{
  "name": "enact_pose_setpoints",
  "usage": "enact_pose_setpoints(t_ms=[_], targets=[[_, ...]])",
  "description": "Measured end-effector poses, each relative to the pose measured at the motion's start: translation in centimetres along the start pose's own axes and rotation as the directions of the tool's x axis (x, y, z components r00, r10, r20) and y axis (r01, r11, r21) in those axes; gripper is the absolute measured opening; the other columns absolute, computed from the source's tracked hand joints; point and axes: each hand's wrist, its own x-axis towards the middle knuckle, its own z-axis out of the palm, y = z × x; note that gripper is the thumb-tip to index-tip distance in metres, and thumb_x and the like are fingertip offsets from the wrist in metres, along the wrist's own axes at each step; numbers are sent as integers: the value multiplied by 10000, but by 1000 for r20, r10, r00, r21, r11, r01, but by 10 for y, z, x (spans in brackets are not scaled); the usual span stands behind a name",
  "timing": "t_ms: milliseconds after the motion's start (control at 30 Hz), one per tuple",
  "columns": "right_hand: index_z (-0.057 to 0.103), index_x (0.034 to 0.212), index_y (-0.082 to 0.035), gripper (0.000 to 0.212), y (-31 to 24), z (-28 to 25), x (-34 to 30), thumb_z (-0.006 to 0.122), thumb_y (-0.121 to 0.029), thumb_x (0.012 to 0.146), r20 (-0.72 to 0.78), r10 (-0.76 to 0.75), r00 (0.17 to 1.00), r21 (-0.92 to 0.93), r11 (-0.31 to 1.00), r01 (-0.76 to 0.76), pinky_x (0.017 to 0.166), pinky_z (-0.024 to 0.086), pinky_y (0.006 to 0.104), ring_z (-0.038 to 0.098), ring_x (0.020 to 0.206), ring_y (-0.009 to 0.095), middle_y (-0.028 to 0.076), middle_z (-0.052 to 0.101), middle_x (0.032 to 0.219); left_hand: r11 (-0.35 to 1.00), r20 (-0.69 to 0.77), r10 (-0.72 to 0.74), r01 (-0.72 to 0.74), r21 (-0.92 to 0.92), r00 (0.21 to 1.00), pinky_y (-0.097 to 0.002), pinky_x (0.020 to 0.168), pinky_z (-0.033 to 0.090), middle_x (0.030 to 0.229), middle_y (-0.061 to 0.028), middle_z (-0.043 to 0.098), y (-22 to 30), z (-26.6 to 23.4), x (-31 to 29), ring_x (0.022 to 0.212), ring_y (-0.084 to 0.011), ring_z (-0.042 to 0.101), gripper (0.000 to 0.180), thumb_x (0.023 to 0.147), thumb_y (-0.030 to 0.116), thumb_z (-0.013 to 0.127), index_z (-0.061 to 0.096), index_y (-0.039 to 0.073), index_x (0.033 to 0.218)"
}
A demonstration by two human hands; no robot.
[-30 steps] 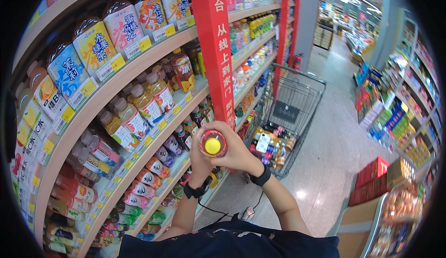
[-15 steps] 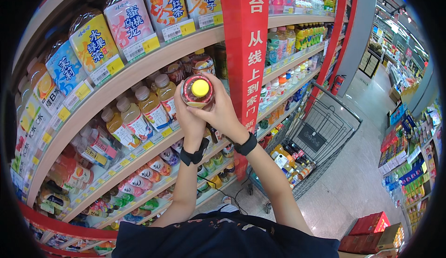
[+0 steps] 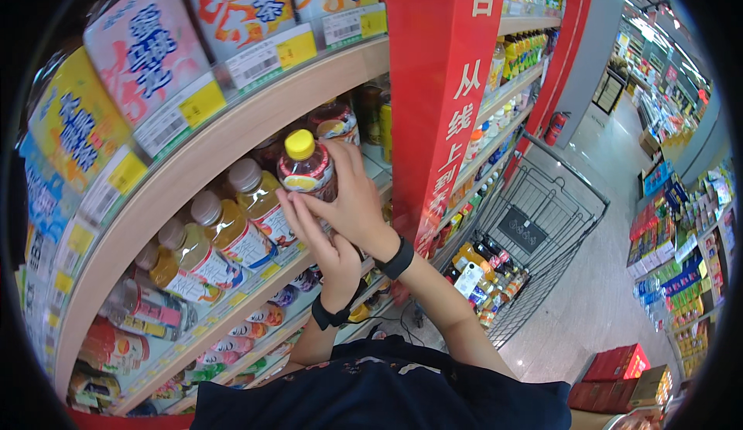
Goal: The person picks up several bottled beverages from a shopping cart and from shelves by hand, turning them over to check labels before placing them back or moving them within the cart.
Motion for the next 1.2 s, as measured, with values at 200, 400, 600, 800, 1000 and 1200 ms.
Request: enact_pose_setpoints(t_ms=[200,400,600,800,1000,1200], targets=[[317,1171,-47,664,28,-2,6,645,-251,631,49,31,998,73,997,-34,842,328,368,388,992,350,184,385,1111,992,-94,119,-115,50,988,-463,964,89,1299,-244,95,-26,31,0,1208,-375,81,556,838,296,339,170,-50,1239],[253,1228,-60,662,51,-24,17,605,-150,675,168,-8,986,345,937,-52,921,265,331,266,1115,268,145,272,1179,987,-169,162,-161,20,972,-442,974,105,1307,-222,105,-23,69,6,1215,-348,86,519,832,286,315,212,-17,1240],[208,1235,-70,551,57,-40,22,498,-216,790,401,67,914,697,625,-352,948,267,368,241,1165,207,117,227,1237,995,-155,99,-96,27,983,-420,978,117,1316,-223,0,-8,80,19,1223,-336,45,558,829,299,307,135,-5,1263],[333,1149,18,386,63,-35,-11,335,-236,857,290,-40,956,674,718,-175,894,272,326,305,1112,264,159,294,1190,983,-134,3,22,181,991,-417,974,161,1312,-179,122,-5,76,29,1219,-278,124,516,825,261,367,200,25,1253],[358,1124,23,381,64,-104,-74,395,-229,839,346,55,937,632,724,-276,855,316,331,372,1053,263,161,374,1134,994,-190,107,-110,-7,976,-409,978,160,1239,-208,261,13,98,-4,1154,-254,258,667,753,433,383,253,-42,1203],[464,993,14,251,108,-177,-138,422,-169,827,271,579,769,519,585,-624,730,405,278,523,821,184,101,531,889,793,-82,517,-512,-331,852,-447,842,324,960,-133,343,7,156,-101,944,-265,335,362,644,202,487,363,33,939]])
